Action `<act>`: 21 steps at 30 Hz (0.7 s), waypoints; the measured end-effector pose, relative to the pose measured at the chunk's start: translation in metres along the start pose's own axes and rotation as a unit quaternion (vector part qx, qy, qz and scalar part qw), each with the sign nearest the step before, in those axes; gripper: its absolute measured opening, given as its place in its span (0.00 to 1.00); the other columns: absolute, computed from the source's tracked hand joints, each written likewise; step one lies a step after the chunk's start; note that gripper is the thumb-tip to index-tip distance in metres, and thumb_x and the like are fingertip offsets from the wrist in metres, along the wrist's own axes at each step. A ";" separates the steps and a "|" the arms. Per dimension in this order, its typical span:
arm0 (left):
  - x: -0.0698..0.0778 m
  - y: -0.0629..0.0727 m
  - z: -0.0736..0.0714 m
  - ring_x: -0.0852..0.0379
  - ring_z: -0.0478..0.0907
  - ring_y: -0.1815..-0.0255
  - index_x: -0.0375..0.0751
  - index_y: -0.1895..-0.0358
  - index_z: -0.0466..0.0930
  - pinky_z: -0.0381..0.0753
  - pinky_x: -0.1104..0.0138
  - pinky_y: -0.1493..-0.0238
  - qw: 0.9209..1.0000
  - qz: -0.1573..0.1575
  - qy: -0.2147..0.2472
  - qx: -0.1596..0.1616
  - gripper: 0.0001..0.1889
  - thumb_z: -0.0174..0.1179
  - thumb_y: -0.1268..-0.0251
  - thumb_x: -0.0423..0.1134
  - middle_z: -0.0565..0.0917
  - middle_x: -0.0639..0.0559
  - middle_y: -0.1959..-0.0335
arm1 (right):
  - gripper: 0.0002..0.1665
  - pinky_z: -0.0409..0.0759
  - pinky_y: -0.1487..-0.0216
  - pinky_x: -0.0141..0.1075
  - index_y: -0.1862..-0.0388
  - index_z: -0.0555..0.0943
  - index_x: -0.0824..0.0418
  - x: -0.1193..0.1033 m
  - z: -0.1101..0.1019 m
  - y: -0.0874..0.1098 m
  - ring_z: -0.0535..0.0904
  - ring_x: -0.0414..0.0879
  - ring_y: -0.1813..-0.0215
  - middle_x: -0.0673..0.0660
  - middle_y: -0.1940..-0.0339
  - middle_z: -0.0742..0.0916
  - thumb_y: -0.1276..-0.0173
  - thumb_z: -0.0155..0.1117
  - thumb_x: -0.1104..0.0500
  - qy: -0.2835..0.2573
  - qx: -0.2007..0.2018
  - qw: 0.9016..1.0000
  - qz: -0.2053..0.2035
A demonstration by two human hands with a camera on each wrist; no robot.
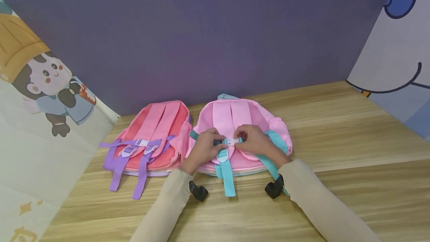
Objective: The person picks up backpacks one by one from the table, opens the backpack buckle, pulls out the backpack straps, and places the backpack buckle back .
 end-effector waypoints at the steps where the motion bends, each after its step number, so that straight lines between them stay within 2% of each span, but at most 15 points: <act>1: 0.000 0.000 0.000 0.56 0.72 0.70 0.37 0.61 0.88 0.71 0.69 0.65 1.000 -0.002 0.000 -0.001 0.10 0.68 0.44 0.39 0.78 0.48 0.72 | 0.10 0.72 0.66 0.31 0.67 0.81 0.59 0.000 0.000 0.000 0.72 0.42 0.69 0.51 0.74 0.80 0.49 0.71 0.66 0.000 -0.001 1.000 0.000; 9: 0.000 -0.001 0.000 0.57 0.71 0.69 0.37 0.61 0.87 0.71 0.70 0.65 1.000 -0.020 0.006 -0.010 0.10 0.67 0.43 0.39 0.78 0.49 0.72 | 0.10 0.73 0.66 0.31 0.67 0.83 0.59 0.002 0.000 -0.001 0.73 0.40 0.69 0.50 0.73 0.82 0.48 0.74 0.63 0.004 -0.006 1.000 0.004; 21: -0.001 0.001 -0.001 0.58 0.70 0.70 0.37 0.63 0.87 0.70 0.71 0.65 1.000 -0.020 0.015 -0.002 0.09 0.67 0.44 0.38 0.78 0.49 0.72 | 0.08 0.72 0.67 0.31 0.71 0.81 0.58 0.002 -0.001 -0.001 0.71 0.41 0.70 0.50 0.75 0.79 0.49 0.71 0.65 -0.003 -0.006 1.000 0.008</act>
Point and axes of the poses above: each hand's wrist, its own y-axis away from the middle knuckle, its own z-axis out of the palm, x = y × z, the point moved 5 cm from there along -y, towards the middle knuckle
